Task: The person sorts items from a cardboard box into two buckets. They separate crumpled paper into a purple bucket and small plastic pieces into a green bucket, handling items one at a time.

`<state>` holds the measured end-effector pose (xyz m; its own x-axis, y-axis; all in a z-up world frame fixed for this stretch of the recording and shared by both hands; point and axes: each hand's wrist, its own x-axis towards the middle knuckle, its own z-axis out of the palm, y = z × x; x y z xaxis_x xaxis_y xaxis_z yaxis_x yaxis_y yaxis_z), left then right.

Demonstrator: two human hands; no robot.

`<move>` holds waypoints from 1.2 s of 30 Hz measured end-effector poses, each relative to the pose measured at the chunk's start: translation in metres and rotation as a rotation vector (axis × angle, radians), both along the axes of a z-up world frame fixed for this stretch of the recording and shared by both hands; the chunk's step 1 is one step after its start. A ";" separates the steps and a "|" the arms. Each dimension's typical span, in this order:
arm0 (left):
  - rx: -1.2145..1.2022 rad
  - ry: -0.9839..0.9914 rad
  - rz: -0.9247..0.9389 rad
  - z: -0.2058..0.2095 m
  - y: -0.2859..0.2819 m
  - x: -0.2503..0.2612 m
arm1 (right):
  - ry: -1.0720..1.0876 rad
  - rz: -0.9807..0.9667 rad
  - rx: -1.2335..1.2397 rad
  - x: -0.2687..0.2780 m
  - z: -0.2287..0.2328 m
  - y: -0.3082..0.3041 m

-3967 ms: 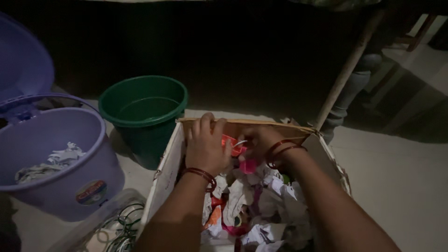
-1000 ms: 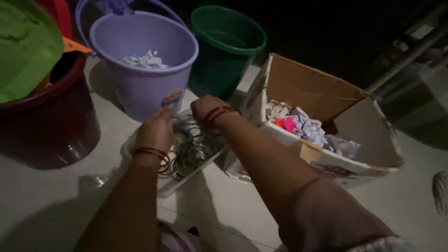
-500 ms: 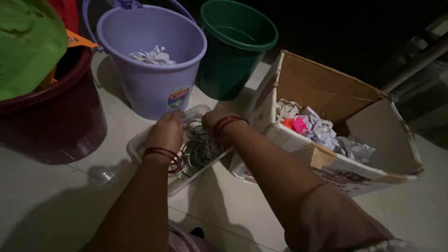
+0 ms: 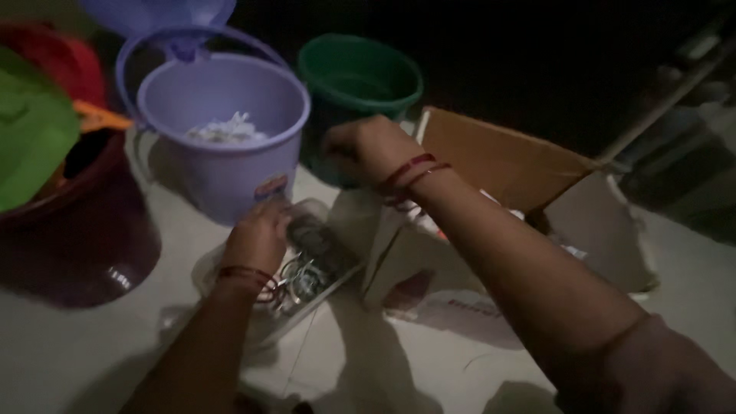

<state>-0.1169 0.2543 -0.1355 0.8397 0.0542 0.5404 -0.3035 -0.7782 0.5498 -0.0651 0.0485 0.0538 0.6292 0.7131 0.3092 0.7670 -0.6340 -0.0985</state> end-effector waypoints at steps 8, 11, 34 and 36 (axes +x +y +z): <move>-0.310 -0.021 -0.034 0.130 -0.072 0.020 | -0.027 -0.315 0.054 0.009 0.019 -0.104; -0.073 -0.194 -0.013 0.164 -0.132 0.041 | -0.071 -0.409 0.107 0.019 0.016 -0.142; 0.638 0.090 -0.141 0.118 -0.297 0.099 | 0.277 -0.790 -0.200 0.068 -0.125 -0.279; 0.634 0.107 -0.140 0.117 -0.297 0.098 | 0.305 -0.829 -0.261 0.065 -0.127 -0.290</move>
